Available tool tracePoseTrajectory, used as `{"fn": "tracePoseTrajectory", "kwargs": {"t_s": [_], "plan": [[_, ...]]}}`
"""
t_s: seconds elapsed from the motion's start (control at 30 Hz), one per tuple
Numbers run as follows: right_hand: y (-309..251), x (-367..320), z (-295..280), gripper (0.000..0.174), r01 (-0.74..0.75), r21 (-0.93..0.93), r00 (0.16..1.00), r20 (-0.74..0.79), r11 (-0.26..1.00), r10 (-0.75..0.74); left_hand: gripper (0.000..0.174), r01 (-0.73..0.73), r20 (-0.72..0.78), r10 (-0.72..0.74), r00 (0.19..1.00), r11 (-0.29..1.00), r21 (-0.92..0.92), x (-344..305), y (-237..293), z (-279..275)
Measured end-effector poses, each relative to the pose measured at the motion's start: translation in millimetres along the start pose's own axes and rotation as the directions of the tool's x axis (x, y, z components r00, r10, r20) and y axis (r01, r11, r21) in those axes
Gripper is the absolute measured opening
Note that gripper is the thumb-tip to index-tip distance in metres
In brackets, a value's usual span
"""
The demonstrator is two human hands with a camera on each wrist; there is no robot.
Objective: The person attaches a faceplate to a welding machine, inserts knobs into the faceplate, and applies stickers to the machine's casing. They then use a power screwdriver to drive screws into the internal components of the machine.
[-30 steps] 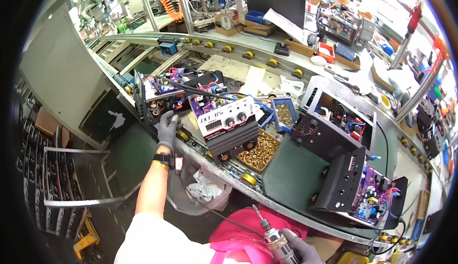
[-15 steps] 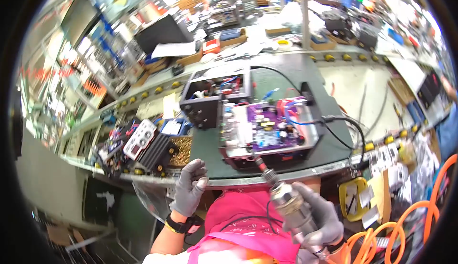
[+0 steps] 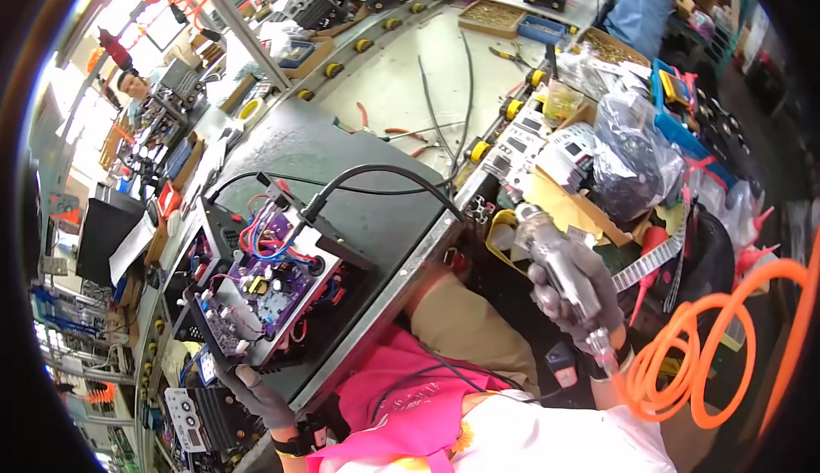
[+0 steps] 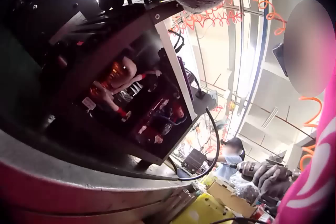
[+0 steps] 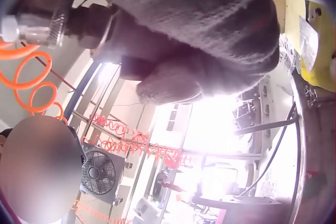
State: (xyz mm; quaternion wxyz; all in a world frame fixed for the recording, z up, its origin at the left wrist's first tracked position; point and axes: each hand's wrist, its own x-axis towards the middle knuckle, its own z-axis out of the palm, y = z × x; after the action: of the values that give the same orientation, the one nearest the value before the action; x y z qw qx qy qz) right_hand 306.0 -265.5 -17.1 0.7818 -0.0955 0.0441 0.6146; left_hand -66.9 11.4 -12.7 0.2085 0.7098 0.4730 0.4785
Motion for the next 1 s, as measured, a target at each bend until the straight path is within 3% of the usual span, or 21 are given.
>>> {"fn": "tracePoseTrajectory", "kwargs": {"t_s": [0.1,0.3,0.4,0.43,0.5,0.57,0.63,0.73,0.8,0.83,0.87,0.93,0.97,1.0], "plan": [[9.2,28.2,1.4,0.049,0.035,0.0,0.993,-0.117,0.999,-0.035,0.082,-0.062,-0.03,0.063,0.998,0.998,0.023,1.5,1.6,4.6],[7.8,70.6,-3.9,0.054,-0.137,0.237,0.99,0.0,0.962,0.141,0.085,-0.11,0.002,0.11,0.994,0.992,0.066,10.8,13.4,-10.4],[1.8,80.0,8.7,0.059,-0.073,0.283,0.987,-0.115,0.956,0.11,0.082,-0.092,0.007,0.093,0.996,0.991,-0.096,18.2,4.3,-17.7],[7.9,83.5,29.1,0.054,-0.003,0.319,0.98,-0.189,0.948,0.067,0.08,-0.085,0.015,0.086,0.996,0.993,-0.088,20.1,-0.2,-20.6],[-7.8,93.5,8.2,0.052,-0.018,0.439,0.984,-0.151,0.898,0.094,0.077,-0.072,-0.021,0.071,0.997,0.997,-0.033,25.8,-7.1,-38.5],[-19.2,104.3,-4.6,0.05,-0.001,0.205,0.996,-0.087,0.979,0.02,0.063,-0.05,-0.075,0.058,0.996,0.993,0.109,27.6,-6.6,-53.5],[-30.8,119.2,-17.1,0.065,-0.028,0.168,1.0,0.01,0.985,0.027,0.055,-0.03,-0.098,0.04,0.994,0.994,0.103,22.2,-27.8,-65.0],[-31.1,129.5,-45.7,0.061,0.372,-0.204,0.926,0.148,0.906,-0.347,0.044,0.079,-0.054,-0.08,0.995,0.997,-0.024,9.9,-41.0,-71.2],[-23.1,138.2,-45.8,0.055,0.559,-0.304,0.793,-0.073,0.771,-0.604,0.046,0.129,-0.011,-0.131,0.991,0.988,-0.084,6.6,-41.6,-70.6],[-12.7,142.8,-40.7,0.051,0.613,-0.342,0.648,-0.297,0.712,-0.701,0.049,0.145,0.02,-0.144,0.989,0.987,-0.074,7.0,-39.6,-72.2],[-6.8,144.4,-47.9,0.047,0.577,-0.515,0.62,-0.23,0.634,-0.75,0.052,0.161,0.052,-0.158,0.986,0.985,-0.063,7.3,-38.2,-73.0],[-5.3,127.8,-68.3,0.042,0.489,-0.441,0.789,-0.143,0.753,-0.597,0.05,0.156,0.068,-0.15,0.986,0.983,-0.094,10.8,-39.1,-71.3],[-0.6,122.7,-62.7,0.04,0.354,-0.197,0.925,-0.069,0.914,-0.373,0.05,0.153,0.074,-0.145,0.987,0.982,-0.112,13.3,-40.0,-69.5],[3.2,119.4,-56.8,0.039,0.323,-0.181,0.927,-0.136,0.929,-0.349,0.046,0.158,0.072,-0.15,0.986,0.981,-0.112,16.2,-40.7,-68.0]]}}
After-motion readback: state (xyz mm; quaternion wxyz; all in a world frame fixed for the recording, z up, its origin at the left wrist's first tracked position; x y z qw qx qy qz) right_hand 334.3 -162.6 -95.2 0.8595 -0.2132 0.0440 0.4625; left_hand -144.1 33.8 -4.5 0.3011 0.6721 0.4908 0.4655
